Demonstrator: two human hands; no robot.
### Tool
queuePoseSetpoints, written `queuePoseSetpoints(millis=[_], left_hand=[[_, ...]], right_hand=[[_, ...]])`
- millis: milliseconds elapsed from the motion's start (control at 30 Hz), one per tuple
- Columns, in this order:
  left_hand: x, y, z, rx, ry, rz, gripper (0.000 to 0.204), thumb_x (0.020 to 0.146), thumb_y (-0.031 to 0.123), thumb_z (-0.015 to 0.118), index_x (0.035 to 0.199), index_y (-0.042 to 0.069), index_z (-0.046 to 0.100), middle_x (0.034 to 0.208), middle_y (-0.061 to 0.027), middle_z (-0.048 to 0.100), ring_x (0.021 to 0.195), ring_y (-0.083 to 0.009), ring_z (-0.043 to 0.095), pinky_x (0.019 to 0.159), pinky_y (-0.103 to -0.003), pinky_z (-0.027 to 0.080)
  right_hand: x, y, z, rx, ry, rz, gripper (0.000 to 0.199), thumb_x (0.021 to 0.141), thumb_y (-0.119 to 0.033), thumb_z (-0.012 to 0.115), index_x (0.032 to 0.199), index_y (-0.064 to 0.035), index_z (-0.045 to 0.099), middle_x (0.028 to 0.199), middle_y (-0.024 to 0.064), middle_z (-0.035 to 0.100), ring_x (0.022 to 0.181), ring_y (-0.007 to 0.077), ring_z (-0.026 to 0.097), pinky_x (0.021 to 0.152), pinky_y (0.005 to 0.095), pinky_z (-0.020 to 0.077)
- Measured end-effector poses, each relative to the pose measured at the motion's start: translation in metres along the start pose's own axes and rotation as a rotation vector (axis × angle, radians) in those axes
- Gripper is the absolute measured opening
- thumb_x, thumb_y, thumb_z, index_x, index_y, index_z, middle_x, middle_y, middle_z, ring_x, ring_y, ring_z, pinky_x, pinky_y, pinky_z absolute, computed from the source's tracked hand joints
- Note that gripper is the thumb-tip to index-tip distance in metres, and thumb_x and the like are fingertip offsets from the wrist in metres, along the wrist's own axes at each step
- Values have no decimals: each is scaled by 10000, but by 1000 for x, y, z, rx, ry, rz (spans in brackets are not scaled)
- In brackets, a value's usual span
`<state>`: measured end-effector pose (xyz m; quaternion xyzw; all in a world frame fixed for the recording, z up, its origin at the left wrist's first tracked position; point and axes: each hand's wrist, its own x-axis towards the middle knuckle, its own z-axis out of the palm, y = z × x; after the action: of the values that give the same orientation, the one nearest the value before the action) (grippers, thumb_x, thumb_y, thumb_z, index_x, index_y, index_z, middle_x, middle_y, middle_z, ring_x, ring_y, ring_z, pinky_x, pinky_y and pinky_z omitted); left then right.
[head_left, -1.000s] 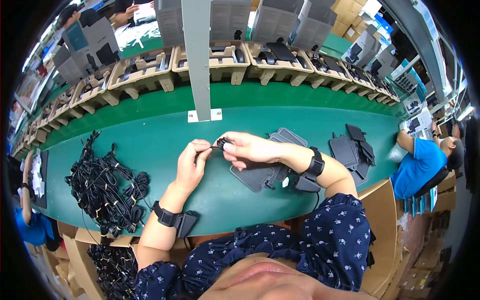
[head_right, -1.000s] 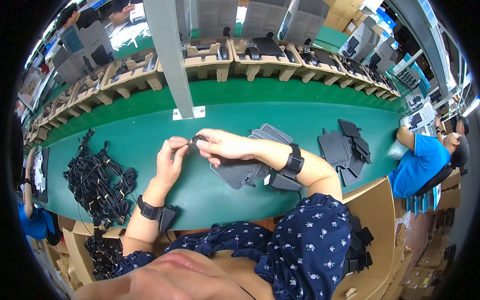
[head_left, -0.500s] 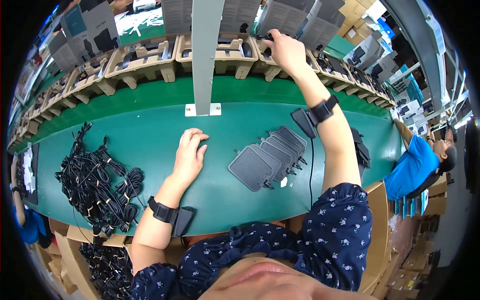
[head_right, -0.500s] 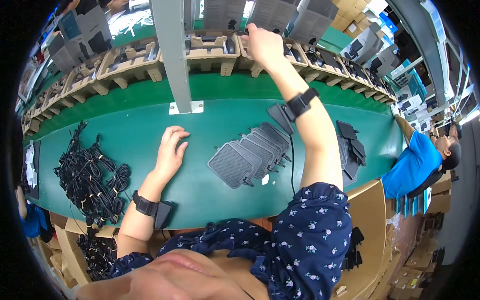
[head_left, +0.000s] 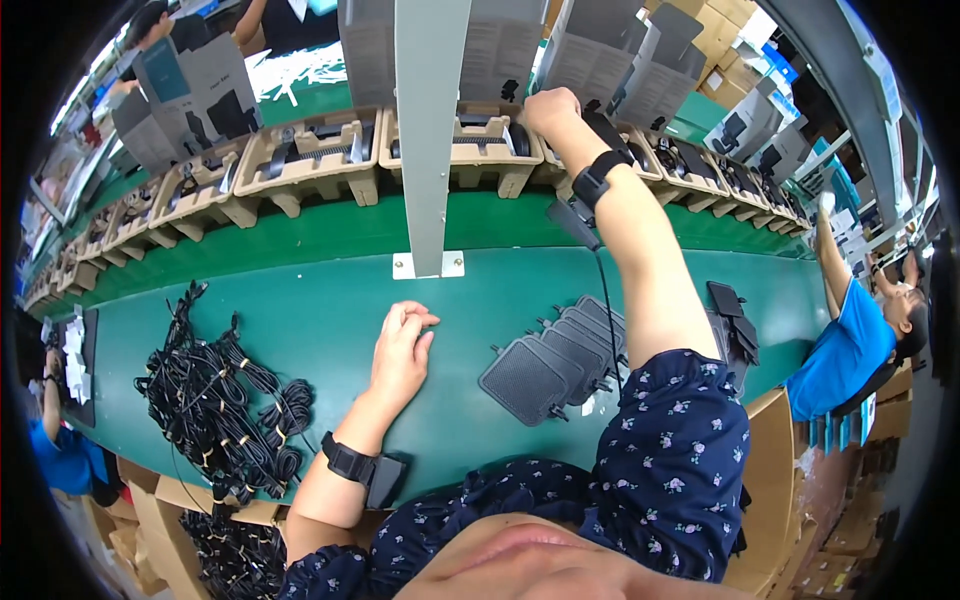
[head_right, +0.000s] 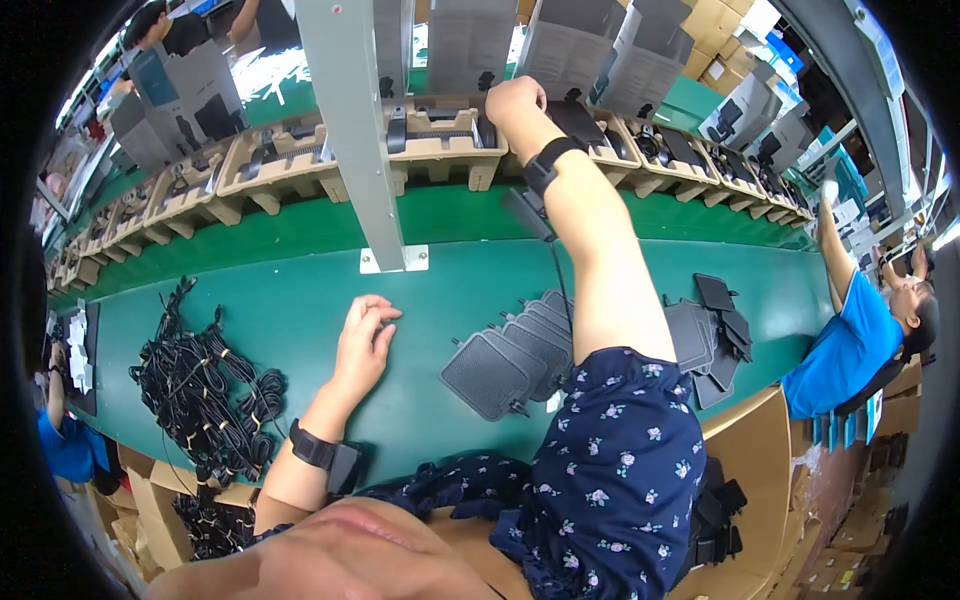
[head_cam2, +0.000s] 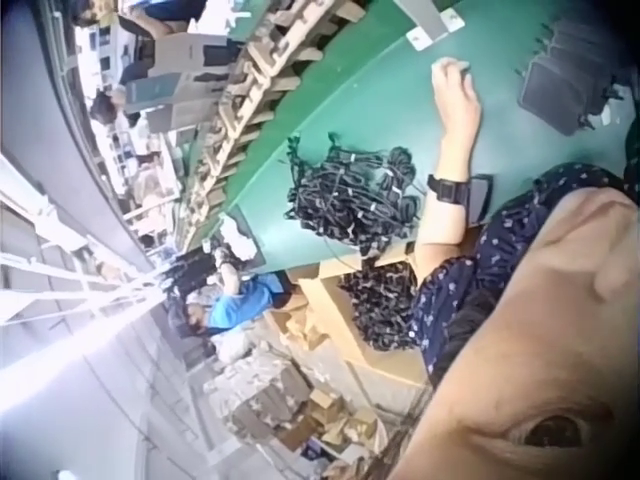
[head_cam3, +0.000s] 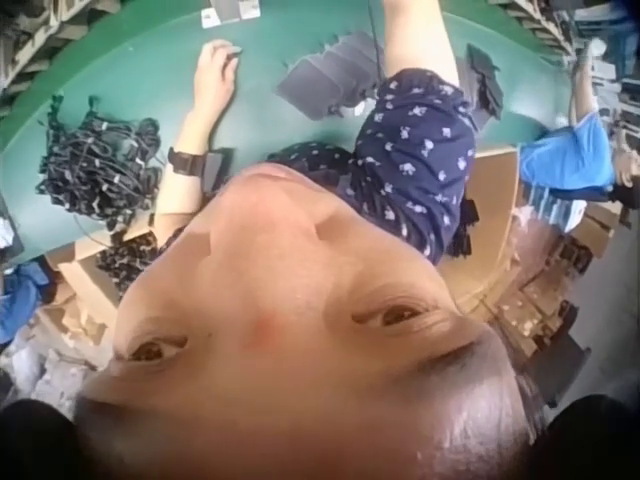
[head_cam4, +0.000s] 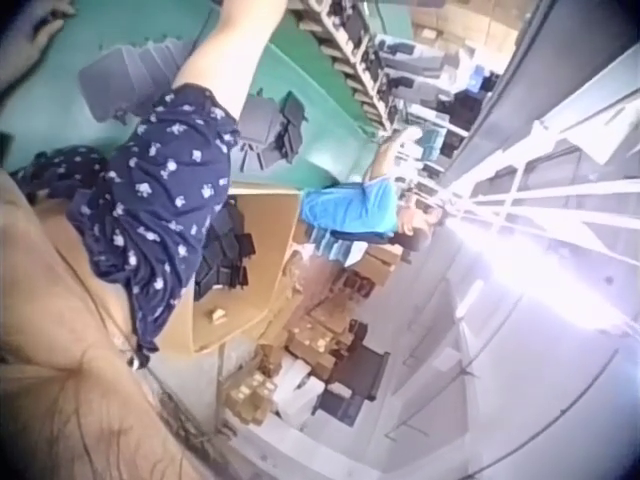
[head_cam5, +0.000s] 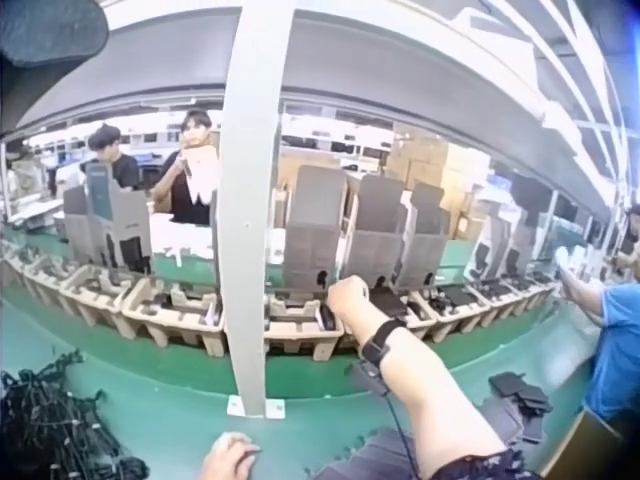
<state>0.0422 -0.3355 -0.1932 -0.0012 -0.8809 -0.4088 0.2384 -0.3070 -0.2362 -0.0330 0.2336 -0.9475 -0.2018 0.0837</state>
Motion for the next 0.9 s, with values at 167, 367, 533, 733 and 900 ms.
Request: queuePoseSetpoints(millis=[167,367,533,733,900], left_hand=[[0,-4,-4,5,-9,-15,191,757,-56,567,924,35,578,1022,-105,495,881,-244,543,718,-315,470],[4,-6,1,12,-15,-9,195,770,-67,560,935,34,584,1038,-91,492,829,-179,548,688,-262,471],[1,-11,-3,13,-5,-2,199,767,-71,564,934,35,584,1041,-90,492,798,-172,537,679,-254,467],[3,-8,-4,-7,-15,-10,210,765,-79,562,940,36,583,1036,-91,496,787,-172,526,658,-251,455],[6,-7,-5,-6,-14,-42,166,768,-48,569,916,25,580,1029,-97,500,855,-221,546,685,-295,463]], right_hand=[[1,9,13,198,-18,-33,319,855,-260,444,985,-65,660,1014,174,632,949,309,613,769,390,499],[17,-7,75,789,388,297,519,908,-445,371,1084,15,532,1039,261,556,1031,390,529,873,434,431],[1,3,80,701,342,72,427,922,-373,377,1076,-16,555,1052,236,561,1032,400,507,872,457,412],[-3,18,78,668,491,153,318,881,-303,478,1056,-40,518,917,210,610,897,375,578,790,447,454],[-3,19,76,637,424,152,289,850,-265,528,1014,-35,467,883,205,625,858,375,594,742,455,469]])
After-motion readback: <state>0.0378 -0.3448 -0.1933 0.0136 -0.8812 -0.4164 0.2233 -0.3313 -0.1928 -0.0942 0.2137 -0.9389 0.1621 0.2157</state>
